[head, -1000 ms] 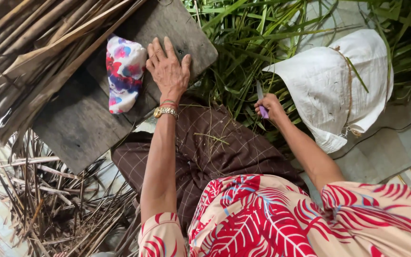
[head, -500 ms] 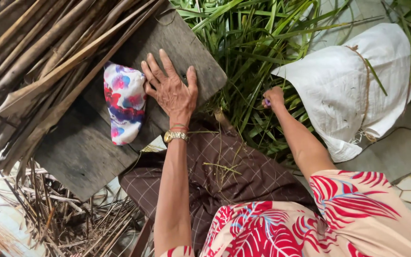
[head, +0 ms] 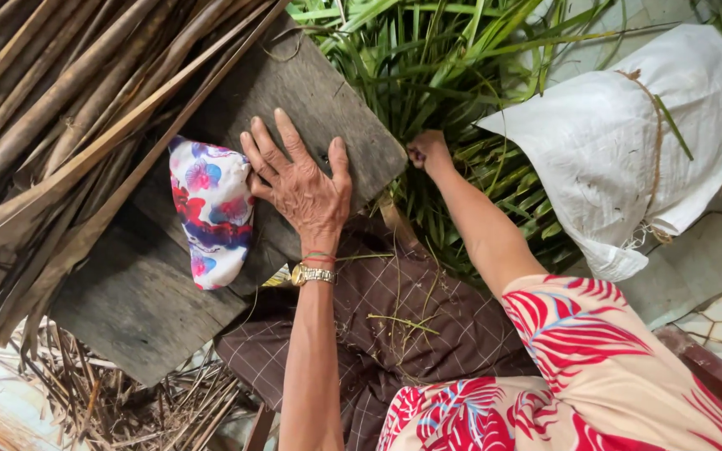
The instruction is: Stripping the leafy part off palm fronds using a knife to extract the midribs
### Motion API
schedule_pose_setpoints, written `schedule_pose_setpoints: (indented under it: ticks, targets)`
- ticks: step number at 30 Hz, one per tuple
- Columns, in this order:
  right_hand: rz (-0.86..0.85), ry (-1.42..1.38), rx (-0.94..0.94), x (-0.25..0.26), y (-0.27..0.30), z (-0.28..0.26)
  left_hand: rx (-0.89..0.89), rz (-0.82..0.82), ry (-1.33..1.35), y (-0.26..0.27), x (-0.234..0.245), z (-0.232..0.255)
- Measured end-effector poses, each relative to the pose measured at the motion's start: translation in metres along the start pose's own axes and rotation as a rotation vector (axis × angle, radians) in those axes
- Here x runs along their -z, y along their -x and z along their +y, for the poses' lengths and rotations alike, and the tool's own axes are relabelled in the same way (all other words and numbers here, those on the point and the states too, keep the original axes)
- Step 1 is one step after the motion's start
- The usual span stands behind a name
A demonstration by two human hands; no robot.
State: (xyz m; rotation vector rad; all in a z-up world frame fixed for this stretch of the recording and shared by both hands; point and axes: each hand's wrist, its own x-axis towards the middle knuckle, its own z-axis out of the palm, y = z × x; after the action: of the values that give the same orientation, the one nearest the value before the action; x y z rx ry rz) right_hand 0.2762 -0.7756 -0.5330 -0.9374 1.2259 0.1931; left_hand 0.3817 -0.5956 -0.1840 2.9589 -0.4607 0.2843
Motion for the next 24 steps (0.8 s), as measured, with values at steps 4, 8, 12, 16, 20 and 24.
schedule_pose_setpoints:
  ticks: [4, 8, 12, 16, 20, 24]
  targets:
    - [0.107, 0.03, -0.004, -0.037, -0.095, 0.006, 0.005, 0.0, 0.005, -0.004, 0.004, 0.003]
    - [-0.342, 0.554, 0.526, -0.065, -0.168, 0.018, 0.031, -0.07, -0.012, -0.001, 0.009, 0.004]
    - [-0.698, -0.081, 0.67, -0.107, 0.006, -0.101, 0.05, -0.125, -0.028, 0.0, 0.01, 0.005]
    - [-0.381, 0.657, 0.864, -0.106, -0.028, -0.101, 0.056, -0.123, -0.018, -0.001, 0.01, 0.004]
    - [-0.326, 0.448, 0.577, -0.048, 0.086, -0.119, 0.052, -0.107, 0.005, 0.001, 0.006, 0.002]
    - [-0.392, 0.144, 0.399, 0.036, 0.162, -0.111, 0.047, -0.114, -0.04, 0.002, 0.007, 0.003]
